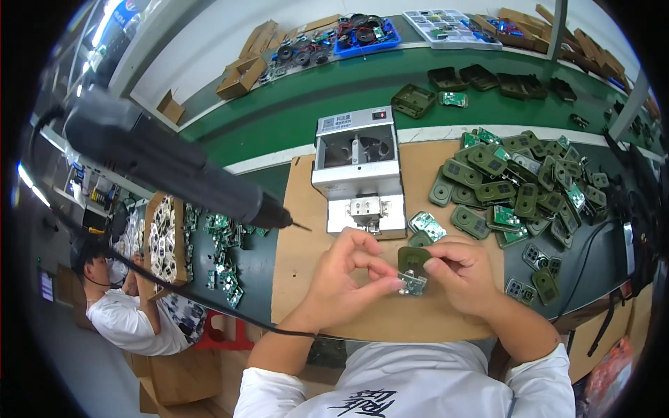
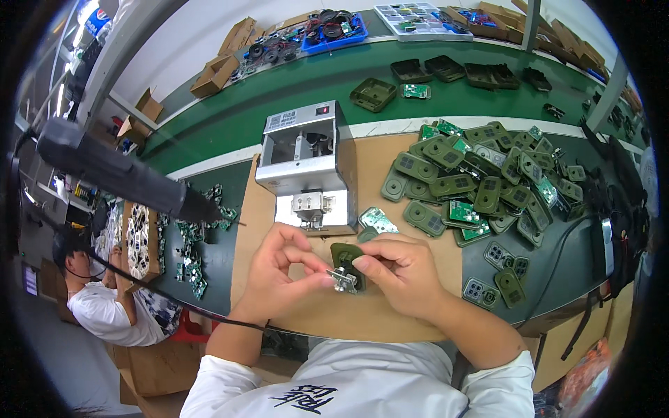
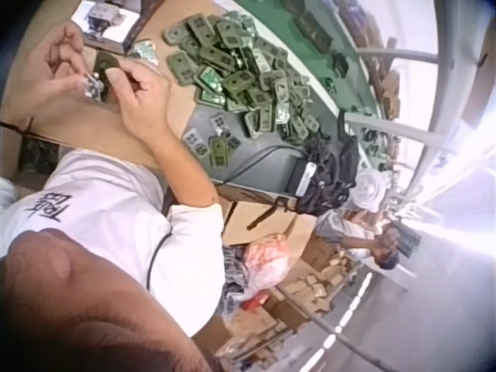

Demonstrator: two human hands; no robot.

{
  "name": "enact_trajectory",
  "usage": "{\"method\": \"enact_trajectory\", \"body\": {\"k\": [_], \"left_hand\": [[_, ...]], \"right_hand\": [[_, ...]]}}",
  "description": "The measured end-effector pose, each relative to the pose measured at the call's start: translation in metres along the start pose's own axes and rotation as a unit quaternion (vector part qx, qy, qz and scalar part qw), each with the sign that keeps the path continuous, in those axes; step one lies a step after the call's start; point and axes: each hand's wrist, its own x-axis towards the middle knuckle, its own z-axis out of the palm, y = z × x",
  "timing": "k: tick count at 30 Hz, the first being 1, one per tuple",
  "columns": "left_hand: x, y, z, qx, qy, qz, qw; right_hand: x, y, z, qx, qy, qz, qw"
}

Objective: The user is assembling electronic units by placing circuit boards into plastic housings and securing them with an electric screwdriver.

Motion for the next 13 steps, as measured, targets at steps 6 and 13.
{"method": "enact_trajectory", "body": {"k": [6,13], "left_hand": [[-0.005,-0.014,0.009,-0.007,0.043,0.030,0.999],[0.001,-0.012,0.004,0.066,0.001,0.040,0.997]], "right_hand": [[0.000,-0.001,0.001,0.149,-0.011,0.006,0.989],[-0.004,-0.002,-0.003,0.031,-0.013,-0.028,0.999]]}}
